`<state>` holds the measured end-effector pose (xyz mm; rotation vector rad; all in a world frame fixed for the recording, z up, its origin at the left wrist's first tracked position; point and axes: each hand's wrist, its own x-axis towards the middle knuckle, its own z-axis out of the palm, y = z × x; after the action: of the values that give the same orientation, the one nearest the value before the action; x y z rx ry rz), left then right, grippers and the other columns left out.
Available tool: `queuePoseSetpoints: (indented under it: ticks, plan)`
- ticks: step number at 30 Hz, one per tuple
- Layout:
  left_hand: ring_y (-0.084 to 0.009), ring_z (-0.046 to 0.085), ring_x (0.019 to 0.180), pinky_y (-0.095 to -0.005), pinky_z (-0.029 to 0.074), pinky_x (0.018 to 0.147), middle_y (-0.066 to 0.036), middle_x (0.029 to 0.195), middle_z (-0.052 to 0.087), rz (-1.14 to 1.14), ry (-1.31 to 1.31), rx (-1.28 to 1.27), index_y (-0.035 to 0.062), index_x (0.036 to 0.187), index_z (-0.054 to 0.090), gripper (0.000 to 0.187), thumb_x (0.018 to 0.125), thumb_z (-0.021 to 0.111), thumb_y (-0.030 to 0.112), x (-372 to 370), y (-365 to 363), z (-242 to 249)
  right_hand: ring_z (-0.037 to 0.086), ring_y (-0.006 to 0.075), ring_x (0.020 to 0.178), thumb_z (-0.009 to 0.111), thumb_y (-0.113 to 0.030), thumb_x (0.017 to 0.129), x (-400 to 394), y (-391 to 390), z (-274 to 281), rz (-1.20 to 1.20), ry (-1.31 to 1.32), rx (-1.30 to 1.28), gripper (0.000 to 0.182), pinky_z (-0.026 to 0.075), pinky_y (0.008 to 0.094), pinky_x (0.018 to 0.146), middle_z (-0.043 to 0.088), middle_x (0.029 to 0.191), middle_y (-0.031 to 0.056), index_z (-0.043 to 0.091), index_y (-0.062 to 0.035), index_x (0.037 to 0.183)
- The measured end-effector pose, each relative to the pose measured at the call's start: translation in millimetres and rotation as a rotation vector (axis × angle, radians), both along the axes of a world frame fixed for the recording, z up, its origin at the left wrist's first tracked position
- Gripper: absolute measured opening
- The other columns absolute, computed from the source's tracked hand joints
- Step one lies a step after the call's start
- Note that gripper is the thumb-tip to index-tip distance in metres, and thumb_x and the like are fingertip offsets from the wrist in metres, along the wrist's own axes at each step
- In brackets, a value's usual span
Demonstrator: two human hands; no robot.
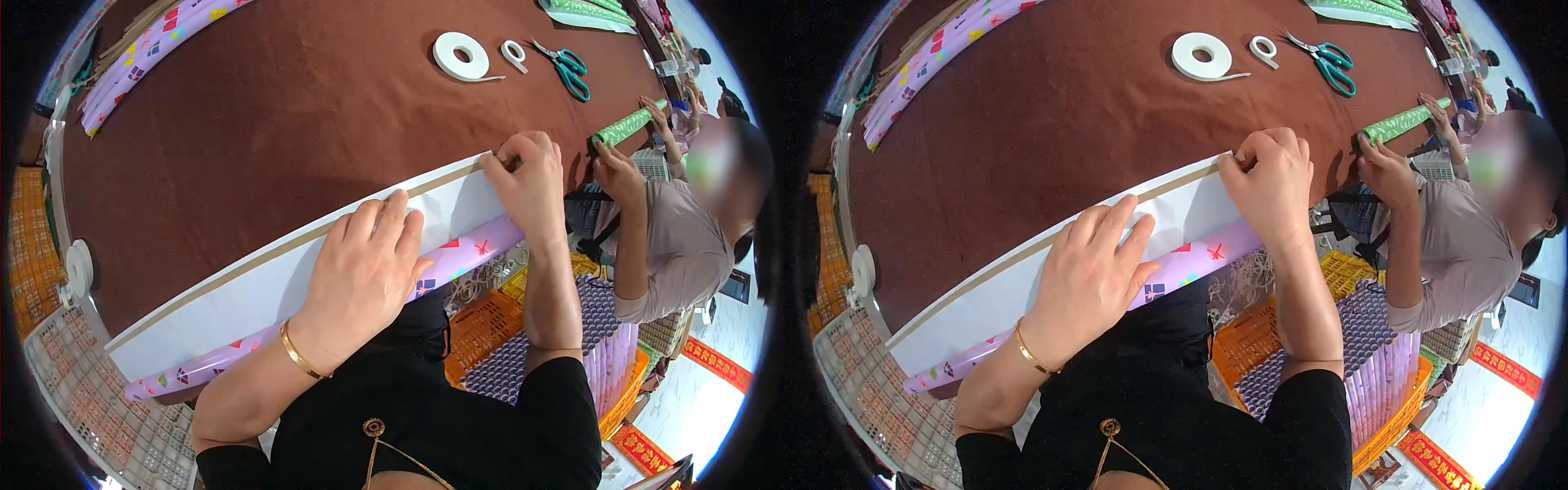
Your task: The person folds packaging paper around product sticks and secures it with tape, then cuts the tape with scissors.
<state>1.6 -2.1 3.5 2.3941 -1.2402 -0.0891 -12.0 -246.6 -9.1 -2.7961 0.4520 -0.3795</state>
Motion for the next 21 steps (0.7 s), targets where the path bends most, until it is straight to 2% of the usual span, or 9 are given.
queuePoseSetpoints:
  ticks: [4, 5, 8, 9, 12, 13, 15, 18, 21]
  plan:
    - [-0.0299, 0.055, 0.111, -0.0405, 0.050, 0.092, -0.016, 0.129, 0.055, 0.002, -0.011, -0.022, 0.0032, 0.120, 0.062, 0.045, 0.085, 0.072, 0.029, 0.6, -0.7, -1.0, 0.057, 0.0345, 0.091, 0.071, -0.015, 0.079, -2.1, -21.8, -10.3, -0.071, -0.086, -0.105, 0.012, 0.047, 0.0434, 0.083, 0.062, 0.092, 0.0139, 0.064, -0.0048, 0.081]
    - [-0.0299, 0.055, 0.111, -0.0406, 0.050, 0.092, -0.016, 0.129, 0.056, -0.002, -0.009, -0.033, 0.0032, 0.120, 0.062, 0.044, 0.085, 0.072, 0.028, 0.3, -0.9, -1.5, 0.059, 0.0347, 0.095, 0.068, -0.012, 0.082, -1.9, -27.1, -11.1, -0.155, -0.061, -0.140, 0.011, 0.047, 0.0430, 0.085, 0.063, 0.096, 0.0148, 0.066, -0.0046, 0.090]
    - [-0.0296, 0.056, 0.111, -0.0405, 0.050, 0.092, -0.016, 0.128, 0.056, 0.000, -0.031, -0.042, 0.0032, 0.118, 0.063, 0.043, 0.083, 0.073, 0.027, -0.4, -0.9, -3.2, 0.060, 0.0346, 0.099, 0.064, -0.008, 0.084, -7.4, -33.6, -8.1, -0.119, -0.213, -0.099, 0.013, 0.049, 0.0418, 0.086, 0.062, 0.102, 0.0153, 0.068, -0.0038, 0.096]
    - [-0.0296, 0.056, 0.111, -0.0405, 0.050, 0.092, -0.016, 0.128, 0.056, -0.003, -0.035, -0.042, 0.0032, 0.118, 0.063, 0.043, 0.083, 0.073, 0.027, -0.5, -0.4, -3.3, 0.061, 0.0348, 0.102, 0.063, -0.005, 0.086, -8.9, -24.8, -1.0, -0.021, -0.233, 0.064, 0.015, 0.050, 0.0409, 0.086, 0.062, 0.104, 0.0160, 0.068, -0.0026, 0.100]
    - [-0.0293, 0.056, 0.110, -0.0404, 0.050, 0.091, -0.016, 0.127, 0.057, -0.009, -0.044, -0.049, 0.0032, 0.118, 0.063, 0.043, 0.083, 0.073, 0.026, 0.1, -0.8, -4.5, 0.062, 0.0342, 0.100, 0.067, -0.004, 0.082, -19.9, 7.3, 13.6, 0.375, -0.230, 0.069, 0.020, 0.050, 0.0414, 0.086, 0.063, 0.105, 0.0148, 0.068, -0.0022, 0.102]
    - [-0.0272, 0.056, 0.108, -0.0385, 0.050, 0.089, -0.015, 0.125, 0.058, -0.009, -0.071, -0.059, 0.0024, 0.113, 0.064, 0.041, 0.082, 0.074, 0.028, 0.3, -1.1, -5.5, 0.062, 0.0342, 0.100, 0.067, -0.004, 0.082, -22.4, 14.5, 14.5, 0.374, -0.234, 0.070, 0.020, 0.050, 0.0414, 0.086, 0.063, 0.105, 0.0148, 0.068, -0.0022, 0.102]
    - [-0.0251, 0.057, 0.106, -0.0366, 0.050, 0.086, -0.014, 0.123, 0.059, -0.004, -0.104, -0.062, 0.0015, 0.109, 0.064, 0.040, 0.081, 0.074, 0.029, 0.6, 0.3, -7.1, 0.062, 0.0346, 0.098, 0.068, -0.005, 0.080, -24.3, 26.9, 14.8, 0.594, -0.044, 0.116, 0.023, 0.049, 0.0420, 0.088, 0.065, 0.105, 0.0136, 0.070, -0.0032, 0.103]
    - [-0.0252, 0.057, 0.106, -0.0365, 0.050, 0.087, -0.014, 0.121, 0.060, 0.008, -0.121, -0.092, 0.0018, 0.107, 0.065, 0.039, 0.081, 0.075, 0.029, -0.3, 1.2, -8.4, 0.061, 0.0342, 0.096, 0.068, -0.007, 0.081, -21.6, 11.5, 14.1, 0.431, -0.009, 0.023, 0.021, 0.048, 0.0421, 0.087, 0.067, 0.101, 0.0131, 0.073, -0.0038, 0.102]
    - [-0.0278, 0.056, 0.108, -0.0399, 0.050, 0.090, -0.015, 0.126, 0.059, 0.006, -0.065, -0.083, 0.0029, 0.116, 0.064, 0.041, 0.084, 0.072, 0.027, -0.5, 2.6, -9.8, 0.061, 0.0314, 0.096, 0.068, -0.008, 0.082, -21.2, 0.5, 15.9, 0.325, -0.048, -0.032, 0.018, 0.047, 0.0426, 0.086, 0.068, 0.099, 0.0122, 0.074, -0.0039, 0.098]
